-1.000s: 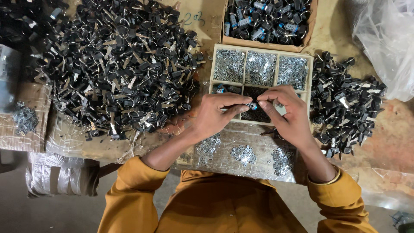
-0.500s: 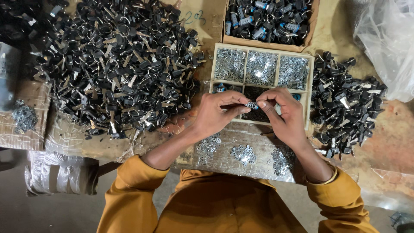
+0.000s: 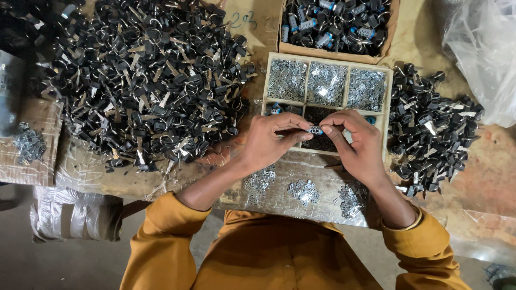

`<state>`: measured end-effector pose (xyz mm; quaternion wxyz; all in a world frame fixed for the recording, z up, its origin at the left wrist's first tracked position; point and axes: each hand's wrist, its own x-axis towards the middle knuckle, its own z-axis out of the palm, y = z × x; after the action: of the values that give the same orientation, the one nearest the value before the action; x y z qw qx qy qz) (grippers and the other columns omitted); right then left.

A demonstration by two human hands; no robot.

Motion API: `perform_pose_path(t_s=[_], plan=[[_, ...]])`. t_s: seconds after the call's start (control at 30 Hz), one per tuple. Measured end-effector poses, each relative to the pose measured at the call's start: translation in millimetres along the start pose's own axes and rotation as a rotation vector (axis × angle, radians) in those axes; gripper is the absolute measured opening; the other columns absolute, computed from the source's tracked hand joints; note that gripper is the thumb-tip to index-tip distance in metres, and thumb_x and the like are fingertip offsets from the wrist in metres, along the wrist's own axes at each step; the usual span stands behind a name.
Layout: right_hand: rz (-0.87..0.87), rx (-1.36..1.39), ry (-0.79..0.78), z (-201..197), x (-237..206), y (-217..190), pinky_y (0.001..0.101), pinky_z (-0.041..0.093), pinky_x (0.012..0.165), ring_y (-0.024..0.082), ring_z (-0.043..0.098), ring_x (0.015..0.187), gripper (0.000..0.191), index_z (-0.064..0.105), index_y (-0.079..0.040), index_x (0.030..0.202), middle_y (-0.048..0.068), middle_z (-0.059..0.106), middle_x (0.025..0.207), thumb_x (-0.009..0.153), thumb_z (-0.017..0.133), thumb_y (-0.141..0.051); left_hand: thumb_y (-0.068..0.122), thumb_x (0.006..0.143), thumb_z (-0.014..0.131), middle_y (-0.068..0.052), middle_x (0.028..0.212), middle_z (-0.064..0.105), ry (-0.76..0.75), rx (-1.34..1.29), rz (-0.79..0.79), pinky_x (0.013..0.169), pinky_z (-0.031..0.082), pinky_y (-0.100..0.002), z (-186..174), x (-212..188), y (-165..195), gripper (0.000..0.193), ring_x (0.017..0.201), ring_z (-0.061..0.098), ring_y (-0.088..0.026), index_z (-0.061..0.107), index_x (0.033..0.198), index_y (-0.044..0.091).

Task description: The person picks small blue and black components from a compartment tray, fits them together by hand, and places the assembled pieces into a cardboard box. They briefly open and reposition a plastic bag before resuming fitting components together.

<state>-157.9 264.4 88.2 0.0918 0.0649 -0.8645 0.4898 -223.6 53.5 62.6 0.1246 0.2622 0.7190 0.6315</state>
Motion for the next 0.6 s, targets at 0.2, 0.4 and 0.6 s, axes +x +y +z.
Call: perform_pose_path(t_s=[0.2, 0.4, 0.6], plan=[[-0.045, -0.062, 0.007, 3.7, 0.2, -2.5, 0.0313, 0.053, 0.084, 0.021, 0.069, 0.095, 0.011, 0.069, -0.002, 0.108, 0.010, 0.070, 0.105, 0.098, 0.073, -0.003, 0.004, 0.087, 0.082, -0.007, 0.103, 0.080, 0.011, -0.017, -0.007, 0.087, 0.066, -0.026, 0.7, -1.3, -3.6, 0.019, 0.096, 0.079, -0.014, 0.075, 0.104, 0.001], [-0.044, -0.067, -0.004, 5.8, -0.6, -2.7, 0.0318, 0.054, 0.083, 0.023, 0.070, 0.096, 0.012, 0.070, -0.002, 0.110, 0.011, 0.070, 0.107, 0.098, 0.073, -0.003, 0.004, 0.087, 0.082, -0.008, 0.104, 0.080, -0.004, -0.004, -0.011, 0.088, 0.066, -0.026, -0.4, -1.7, -3.8, 0.018, 0.097, 0.079, -0.015, 0.075, 0.104, 0.001], [-0.062, -0.115, 0.015, 8.8, -1.5, -2.0, 0.0324, 0.055, 0.084, 0.023, 0.071, 0.098, 0.013, 0.071, -0.003, 0.110, 0.012, 0.071, 0.110, 0.097, 0.074, -0.004, 0.007, 0.086, 0.083, -0.008, 0.104, 0.080, 0.007, 0.046, 0.002, 0.088, 0.066, -0.027, -0.7, -1.3, -3.1, 0.018, 0.096, 0.079, -0.015, 0.076, 0.102, 0.002]])
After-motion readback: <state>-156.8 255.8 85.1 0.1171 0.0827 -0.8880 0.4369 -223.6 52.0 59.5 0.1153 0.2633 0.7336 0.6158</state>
